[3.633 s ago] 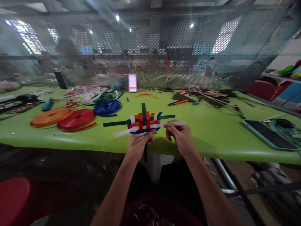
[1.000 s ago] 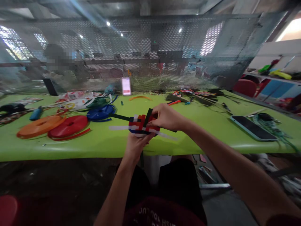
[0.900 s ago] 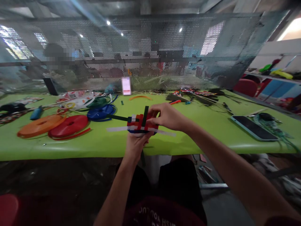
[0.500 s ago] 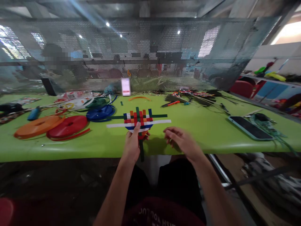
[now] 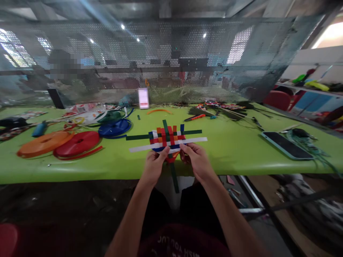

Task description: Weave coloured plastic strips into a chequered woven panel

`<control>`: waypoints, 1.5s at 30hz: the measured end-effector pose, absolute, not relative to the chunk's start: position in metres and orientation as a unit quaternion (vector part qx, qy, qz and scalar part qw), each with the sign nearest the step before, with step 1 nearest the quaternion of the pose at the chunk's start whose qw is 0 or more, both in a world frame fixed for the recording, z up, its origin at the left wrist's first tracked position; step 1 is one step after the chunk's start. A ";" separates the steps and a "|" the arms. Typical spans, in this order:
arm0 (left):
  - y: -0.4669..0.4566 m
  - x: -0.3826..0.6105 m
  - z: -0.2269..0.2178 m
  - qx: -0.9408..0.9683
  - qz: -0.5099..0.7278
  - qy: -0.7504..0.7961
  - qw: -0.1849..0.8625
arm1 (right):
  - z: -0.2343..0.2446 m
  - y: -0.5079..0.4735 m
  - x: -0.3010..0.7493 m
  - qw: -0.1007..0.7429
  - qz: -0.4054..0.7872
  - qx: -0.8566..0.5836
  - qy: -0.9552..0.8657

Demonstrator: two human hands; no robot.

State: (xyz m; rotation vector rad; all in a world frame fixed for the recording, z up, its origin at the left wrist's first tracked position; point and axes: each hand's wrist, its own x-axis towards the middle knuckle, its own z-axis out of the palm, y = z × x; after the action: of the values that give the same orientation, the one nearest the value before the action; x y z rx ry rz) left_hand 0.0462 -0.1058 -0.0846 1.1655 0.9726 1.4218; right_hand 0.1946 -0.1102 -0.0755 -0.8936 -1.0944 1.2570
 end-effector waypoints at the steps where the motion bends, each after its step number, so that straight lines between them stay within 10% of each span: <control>1: -0.106 0.046 -0.085 0.488 0.587 0.402 0.506 | -0.077 -0.111 0.193 0.592 0.533 -0.382 -0.469; 45: -0.110 0.051 -0.071 0.476 0.577 0.406 0.525 | -0.085 -0.109 0.202 0.547 0.460 -0.397 -0.575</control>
State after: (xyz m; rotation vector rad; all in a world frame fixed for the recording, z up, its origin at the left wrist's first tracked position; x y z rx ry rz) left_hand 0.0513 -0.1105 -0.0713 1.1379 0.9710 1.3801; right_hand 0.2018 -0.1091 -0.0846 -0.9417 -1.3634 1.0905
